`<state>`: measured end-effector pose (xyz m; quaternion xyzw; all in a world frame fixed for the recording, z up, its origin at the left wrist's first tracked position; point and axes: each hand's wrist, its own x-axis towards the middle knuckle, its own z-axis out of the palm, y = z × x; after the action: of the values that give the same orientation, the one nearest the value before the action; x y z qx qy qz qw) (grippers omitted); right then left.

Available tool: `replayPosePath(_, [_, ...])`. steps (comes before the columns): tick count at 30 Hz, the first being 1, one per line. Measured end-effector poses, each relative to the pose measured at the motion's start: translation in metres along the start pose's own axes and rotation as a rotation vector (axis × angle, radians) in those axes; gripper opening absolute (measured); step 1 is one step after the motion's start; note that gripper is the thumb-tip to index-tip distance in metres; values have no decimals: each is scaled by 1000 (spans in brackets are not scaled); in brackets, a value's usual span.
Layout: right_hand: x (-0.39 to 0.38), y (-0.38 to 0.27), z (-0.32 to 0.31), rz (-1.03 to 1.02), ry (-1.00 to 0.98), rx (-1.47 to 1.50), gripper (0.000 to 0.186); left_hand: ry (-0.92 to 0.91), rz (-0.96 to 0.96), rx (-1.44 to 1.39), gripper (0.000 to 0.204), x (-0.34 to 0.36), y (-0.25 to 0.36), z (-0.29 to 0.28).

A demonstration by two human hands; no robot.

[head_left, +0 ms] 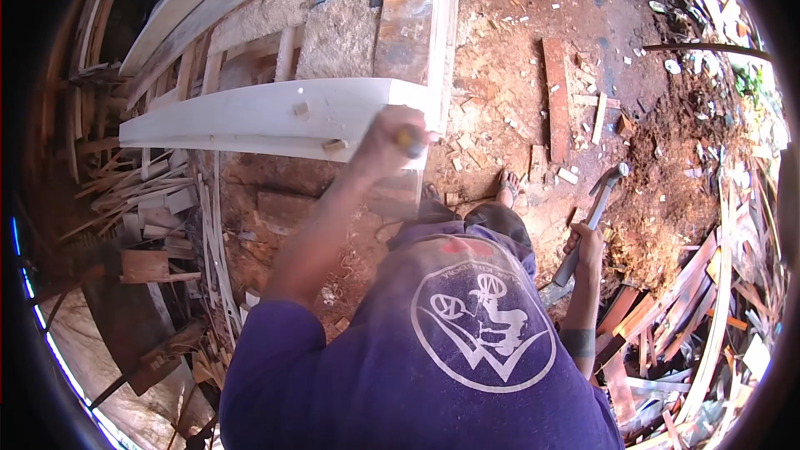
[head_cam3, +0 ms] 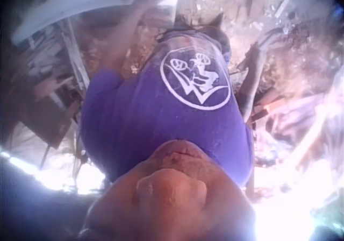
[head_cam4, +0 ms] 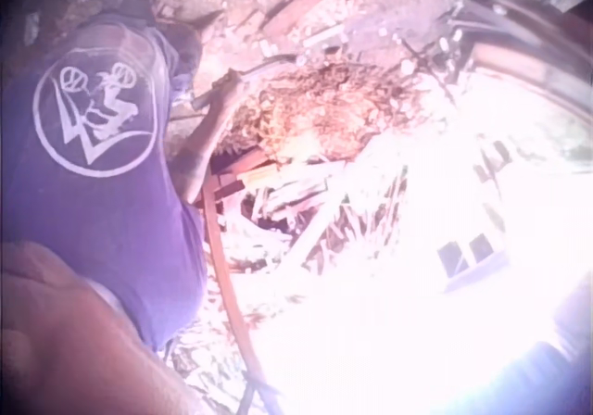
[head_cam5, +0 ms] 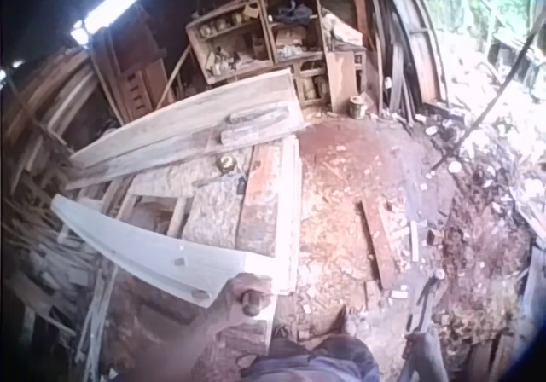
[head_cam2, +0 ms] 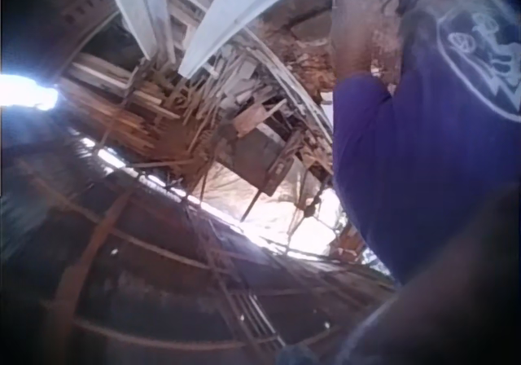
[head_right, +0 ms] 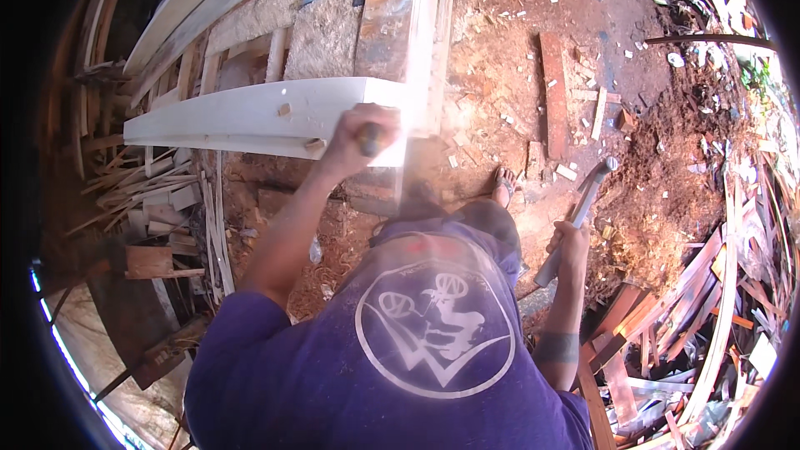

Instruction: The person uses a hammer and a chisel to carve out rectangular slots from a white wooden board, striking the tool repeatedly before turning the board over.

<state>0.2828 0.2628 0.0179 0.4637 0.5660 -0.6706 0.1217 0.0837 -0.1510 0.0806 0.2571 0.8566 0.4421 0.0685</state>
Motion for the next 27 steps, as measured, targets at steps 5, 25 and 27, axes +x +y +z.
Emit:
replayPosePath(5, [4,-7,-2,55,-7,4,9,101,-226,-221,10,-12,18,-44])
replayPosePath(25, [18,-32,-23,12,-75,-4,11,338,34,-470,14,8,35,-43])
replayPosePath(27, [16,-41,-20,1,-75,-15,11,254,46,-433,14,12,37,-43])
